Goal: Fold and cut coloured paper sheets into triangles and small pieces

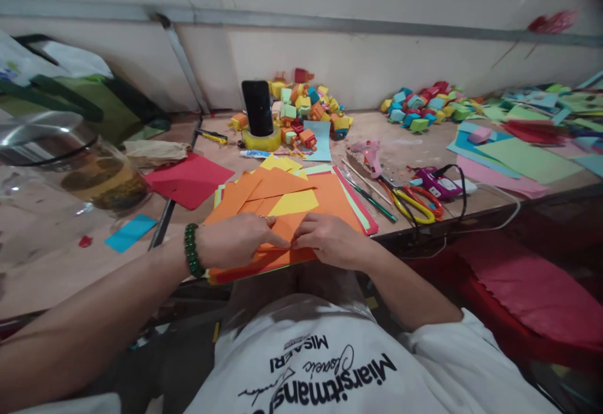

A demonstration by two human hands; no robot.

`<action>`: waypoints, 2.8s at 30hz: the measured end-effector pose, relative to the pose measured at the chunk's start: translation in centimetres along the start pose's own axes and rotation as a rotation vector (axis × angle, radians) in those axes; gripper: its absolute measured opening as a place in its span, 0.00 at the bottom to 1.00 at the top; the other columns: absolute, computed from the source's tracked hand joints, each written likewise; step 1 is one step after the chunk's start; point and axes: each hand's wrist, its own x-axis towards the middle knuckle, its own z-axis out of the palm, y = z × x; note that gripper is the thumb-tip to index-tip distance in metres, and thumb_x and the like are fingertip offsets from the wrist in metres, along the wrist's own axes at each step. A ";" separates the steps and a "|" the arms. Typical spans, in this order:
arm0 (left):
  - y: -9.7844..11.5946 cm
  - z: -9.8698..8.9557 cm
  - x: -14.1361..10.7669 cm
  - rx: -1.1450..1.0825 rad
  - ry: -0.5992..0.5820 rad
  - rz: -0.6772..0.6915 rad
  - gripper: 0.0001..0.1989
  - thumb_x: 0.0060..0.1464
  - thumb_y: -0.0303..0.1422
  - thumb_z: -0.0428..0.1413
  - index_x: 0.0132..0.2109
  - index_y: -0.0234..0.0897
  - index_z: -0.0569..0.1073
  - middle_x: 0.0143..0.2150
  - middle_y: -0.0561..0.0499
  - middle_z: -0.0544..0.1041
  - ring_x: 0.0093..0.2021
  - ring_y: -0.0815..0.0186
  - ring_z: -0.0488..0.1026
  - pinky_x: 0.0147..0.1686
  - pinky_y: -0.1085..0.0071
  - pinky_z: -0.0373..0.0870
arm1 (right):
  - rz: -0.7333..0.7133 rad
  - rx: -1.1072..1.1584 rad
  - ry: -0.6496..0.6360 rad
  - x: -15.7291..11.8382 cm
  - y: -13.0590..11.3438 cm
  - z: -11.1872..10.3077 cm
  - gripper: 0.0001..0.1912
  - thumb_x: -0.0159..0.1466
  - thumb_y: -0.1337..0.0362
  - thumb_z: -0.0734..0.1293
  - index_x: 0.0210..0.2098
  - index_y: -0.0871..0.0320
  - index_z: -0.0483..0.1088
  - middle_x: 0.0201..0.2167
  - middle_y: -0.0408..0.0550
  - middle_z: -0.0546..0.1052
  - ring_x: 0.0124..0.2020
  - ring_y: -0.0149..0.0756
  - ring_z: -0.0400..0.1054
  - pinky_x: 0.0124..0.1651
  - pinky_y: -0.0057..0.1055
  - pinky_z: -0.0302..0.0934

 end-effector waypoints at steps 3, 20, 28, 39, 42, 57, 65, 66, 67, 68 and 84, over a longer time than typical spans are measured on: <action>0.1 0.2 0.1 0.021 0.004 -0.008 0.27 0.50 0.22 0.52 0.55 0.50 0.75 0.50 0.45 0.79 0.44 0.58 0.78 0.43 0.68 0.69 | -0.057 -0.044 -0.038 0.2 0.1 0.4 0.14 0.61 0.79 0.62 0.39 0.60 0.77 0.36 0.50 0.80 0.37 0.36 0.66 0.39 0.31 0.60; 1.6 -0.2 -0.4 0.220 -0.136 -0.060 0.37 0.47 0.16 0.49 0.60 0.55 0.69 0.58 0.40 0.72 0.50 0.56 0.76 0.49 0.59 0.65 | -0.115 -0.059 0.077 -4.9 2.4 1.5 0.18 0.69 0.74 0.53 0.38 0.60 0.74 0.33 0.53 0.78 0.42 0.37 0.68 0.43 0.34 0.67; 4.1 2.2 -1.1 0.370 0.106 -0.008 0.20 0.55 0.22 0.53 0.54 0.36 0.74 0.46 0.42 0.77 0.47 0.55 0.71 0.48 0.58 0.63 | -0.077 -0.166 0.151 -5.3 1.6 0.9 0.17 0.68 0.75 0.55 0.35 0.59 0.74 0.29 0.51 0.77 0.36 0.37 0.68 0.37 0.33 0.66; 4.7 4.3 -1.9 0.442 0.266 0.012 0.17 0.58 0.22 0.50 0.53 0.32 0.73 0.46 0.45 0.78 0.44 0.58 0.70 0.53 0.59 0.58 | -0.113 -0.216 0.079 -3.3 0.4 3.0 0.11 0.69 0.71 0.57 0.39 0.61 0.72 0.34 0.53 0.75 0.38 0.37 0.65 0.38 0.32 0.63; 4.7 4.5 -2.9 0.451 0.334 -0.033 0.19 0.57 0.20 0.49 0.53 0.33 0.73 0.44 0.46 0.79 0.43 0.59 0.71 0.50 0.61 0.61 | -0.072 -0.189 0.113 -4.9 1.1 2.8 0.12 0.69 0.72 0.57 0.40 0.61 0.72 0.36 0.54 0.75 0.39 0.38 0.66 0.39 0.33 0.64; 3.8 7.1 -6.8 0.388 0.409 -0.244 0.26 0.48 0.16 0.47 0.52 0.37 0.74 0.49 0.45 0.79 0.46 0.58 0.71 0.50 0.59 0.62 | 0.000 -0.171 0.325 -6.9 0.8 2.3 0.18 0.62 0.82 0.55 0.40 0.63 0.73 0.36 0.52 0.79 0.38 0.37 0.69 0.36 0.31 0.70; 5.0 6.2 -6.5 0.263 0.483 -0.312 0.17 0.58 0.28 0.46 0.48 0.36 0.77 0.45 0.43 0.79 0.45 0.55 0.72 0.50 0.54 0.64 | 0.200 -0.218 0.325 -8.9 0.9 1.7 0.16 0.64 0.77 0.56 0.34 0.58 0.74 0.35 0.50 0.79 0.36 0.36 0.72 0.36 0.33 0.70; 4.9 6.0 -6.4 0.237 0.482 -0.321 0.16 0.60 0.31 0.46 0.46 0.37 0.77 0.45 0.43 0.78 0.45 0.54 0.72 0.50 0.53 0.64 | 0.226 -0.219 0.344 -8.9 0.9 1.2 0.16 0.64 0.76 0.56 0.33 0.57 0.73 0.35 0.50 0.79 0.36 0.36 0.72 0.37 0.34 0.70; 4.7 5.8 -6.1 0.214 0.479 -0.331 0.15 0.62 0.34 0.46 0.44 0.38 0.78 0.46 0.42 0.78 0.45 0.54 0.72 0.50 0.53 0.64 | 0.256 -0.216 0.370 -8.7 0.9 0.8 0.15 0.65 0.75 0.56 0.34 0.57 0.73 0.36 0.51 0.78 0.37 0.38 0.72 0.38 0.36 0.70; 4.3 5.7 -5.7 0.194 0.481 -0.344 0.16 0.62 0.37 0.47 0.41 0.38 0.78 0.47 0.42 0.78 0.46 0.54 0.72 0.50 0.53 0.65 | 0.291 -0.208 0.399 -8.3 1.0 0.4 0.15 0.66 0.73 0.56 0.36 0.56 0.73 0.37 0.52 0.78 0.38 0.39 0.72 0.40 0.38 0.70; 3.4 3.8 -0.9 0.097 0.461 -0.567 0.39 0.50 0.39 0.63 0.65 0.31 0.59 0.49 0.39 0.76 0.49 0.50 0.73 0.50 0.56 0.65 | 0.335 0.045 0.543 -3.5 4.1 2.7 0.23 0.60 0.66 0.70 0.54 0.59 0.68 0.38 0.51 0.79 0.41 0.41 0.71 0.43 0.40 0.70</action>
